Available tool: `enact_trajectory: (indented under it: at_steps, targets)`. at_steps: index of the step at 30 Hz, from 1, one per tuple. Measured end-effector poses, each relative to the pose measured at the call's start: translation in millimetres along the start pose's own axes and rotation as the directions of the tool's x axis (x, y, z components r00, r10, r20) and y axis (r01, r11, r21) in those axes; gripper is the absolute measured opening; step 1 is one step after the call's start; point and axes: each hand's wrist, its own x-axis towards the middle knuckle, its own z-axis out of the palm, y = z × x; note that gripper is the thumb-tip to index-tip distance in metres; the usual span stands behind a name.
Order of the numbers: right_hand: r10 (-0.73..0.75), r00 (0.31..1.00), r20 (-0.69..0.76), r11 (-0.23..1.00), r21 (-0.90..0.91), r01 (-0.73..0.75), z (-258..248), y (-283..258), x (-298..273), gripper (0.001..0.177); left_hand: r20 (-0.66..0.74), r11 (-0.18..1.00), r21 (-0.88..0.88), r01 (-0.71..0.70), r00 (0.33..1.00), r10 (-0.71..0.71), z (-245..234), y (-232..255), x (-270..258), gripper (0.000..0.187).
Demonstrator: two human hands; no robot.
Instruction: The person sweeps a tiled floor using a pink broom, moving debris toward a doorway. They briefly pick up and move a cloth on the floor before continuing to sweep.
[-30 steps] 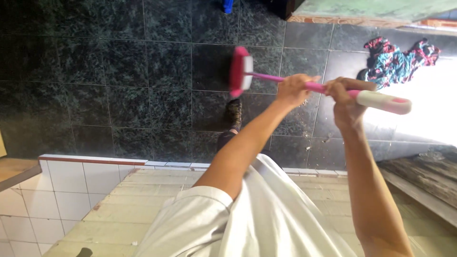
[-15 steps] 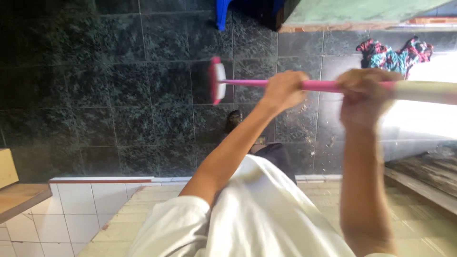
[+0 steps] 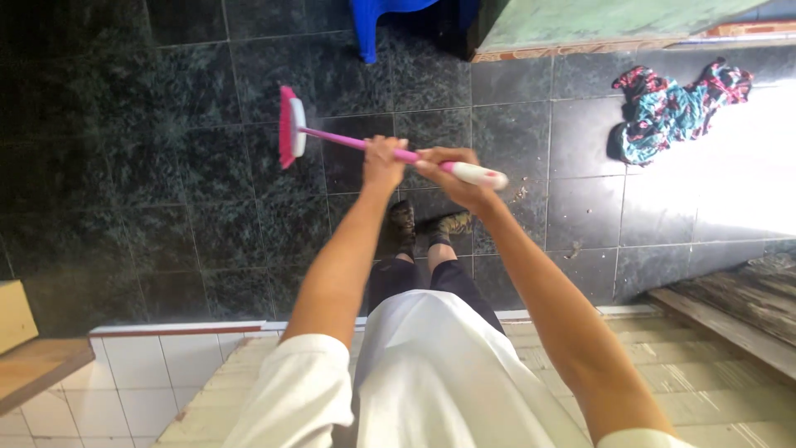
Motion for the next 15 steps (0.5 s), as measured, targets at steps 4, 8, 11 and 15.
enact_trajectory:
  at_steps: [4,8,11,15]
  targets:
    - [0.07,0.971,-0.23,0.974,-0.196,-0.117,-73.8,-48.9,-34.1,0.006,-0.074,0.929,-0.363,-0.069,0.996,0.045,26.1,124.3,-1.9,0.009]
    - [0.131,0.87,-0.476,0.879,-0.35,-0.324,-150.0,-98.3,-93.6,0.007,0.306,0.898,-0.43,0.095,0.951,0.046,23.3,253.8,-15.6,0.024]
    - [0.017,0.769,-0.639,0.988,-0.105,-0.109,-182.2,-108.6,-139.6,0.019,0.364,0.947,-0.272,-0.173,0.892,0.267,100.8,295.9,-41.2,0.015]
    - [0.0,0.738,-0.675,1.0,0.022,0.02,-190.5,-139.5,-163.6,0.027,0.453,0.932,-0.31,-0.187,0.833,0.317,18.0,342.7,-32.1,0.023]
